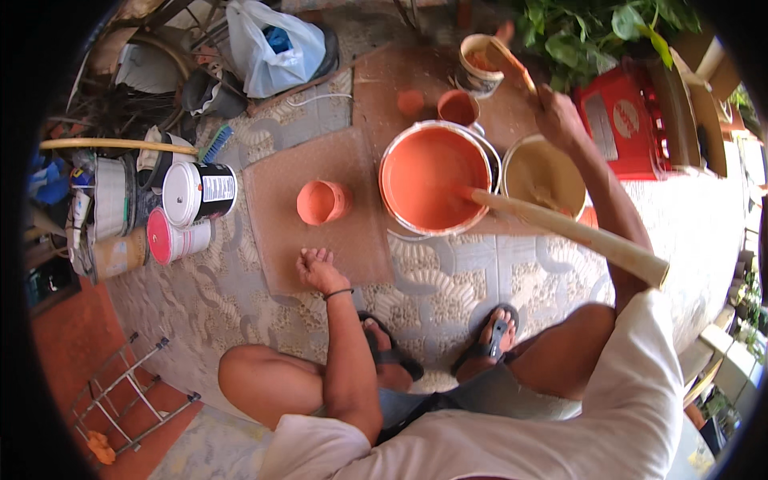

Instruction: The person sits on the floor, opens a pink paint container, and uses a brush to transfer orange paint into a small cup. They then stand, walk to a ladder, and fold an orange cloth.

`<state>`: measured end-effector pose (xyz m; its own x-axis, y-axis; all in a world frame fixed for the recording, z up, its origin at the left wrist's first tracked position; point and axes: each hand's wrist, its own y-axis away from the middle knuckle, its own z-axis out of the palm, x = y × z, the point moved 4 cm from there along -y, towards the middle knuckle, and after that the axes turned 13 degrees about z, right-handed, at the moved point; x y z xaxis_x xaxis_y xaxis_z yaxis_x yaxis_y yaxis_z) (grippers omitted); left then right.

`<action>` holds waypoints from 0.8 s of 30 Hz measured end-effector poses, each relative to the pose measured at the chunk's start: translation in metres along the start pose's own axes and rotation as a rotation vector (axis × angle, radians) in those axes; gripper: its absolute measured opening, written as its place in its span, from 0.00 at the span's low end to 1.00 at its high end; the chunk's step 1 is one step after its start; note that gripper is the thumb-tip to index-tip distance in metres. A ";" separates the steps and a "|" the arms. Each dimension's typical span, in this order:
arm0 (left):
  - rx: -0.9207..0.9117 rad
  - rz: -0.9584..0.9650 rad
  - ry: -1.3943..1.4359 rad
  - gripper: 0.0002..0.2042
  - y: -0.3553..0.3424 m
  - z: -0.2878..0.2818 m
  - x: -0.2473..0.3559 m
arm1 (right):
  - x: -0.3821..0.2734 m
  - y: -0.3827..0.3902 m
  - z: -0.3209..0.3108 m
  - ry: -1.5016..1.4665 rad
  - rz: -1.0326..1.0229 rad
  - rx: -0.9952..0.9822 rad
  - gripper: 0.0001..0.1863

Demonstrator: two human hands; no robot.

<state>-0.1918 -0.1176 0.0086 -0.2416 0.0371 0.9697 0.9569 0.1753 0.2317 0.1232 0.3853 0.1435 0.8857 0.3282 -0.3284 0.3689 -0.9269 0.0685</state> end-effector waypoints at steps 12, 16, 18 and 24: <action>-0.480 0.662 -0.463 0.55 0.002 0.031 -0.019 | -0.050 0.029 -0.099 -0.673 -0.006 0.094 0.17; -0.493 0.625 -0.244 0.57 0.003 0.059 -0.008 | -0.033 0.016 -0.073 -0.181 -0.008 0.218 0.14; -0.494 0.643 -0.181 0.57 0.006 0.068 -0.001 | -0.001 0.007 -0.020 0.040 -0.019 0.134 0.13; -0.520 0.626 -0.108 0.55 -0.014 0.067 -0.020 | -0.036 0.025 -0.044 -0.097 0.026 0.030 0.21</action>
<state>-0.2109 -0.0549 -0.0187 0.3733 0.0761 0.9246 0.8658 -0.3864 -0.3178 0.1131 0.3581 0.1984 0.8626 0.2865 -0.4168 0.3365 -0.9404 0.0500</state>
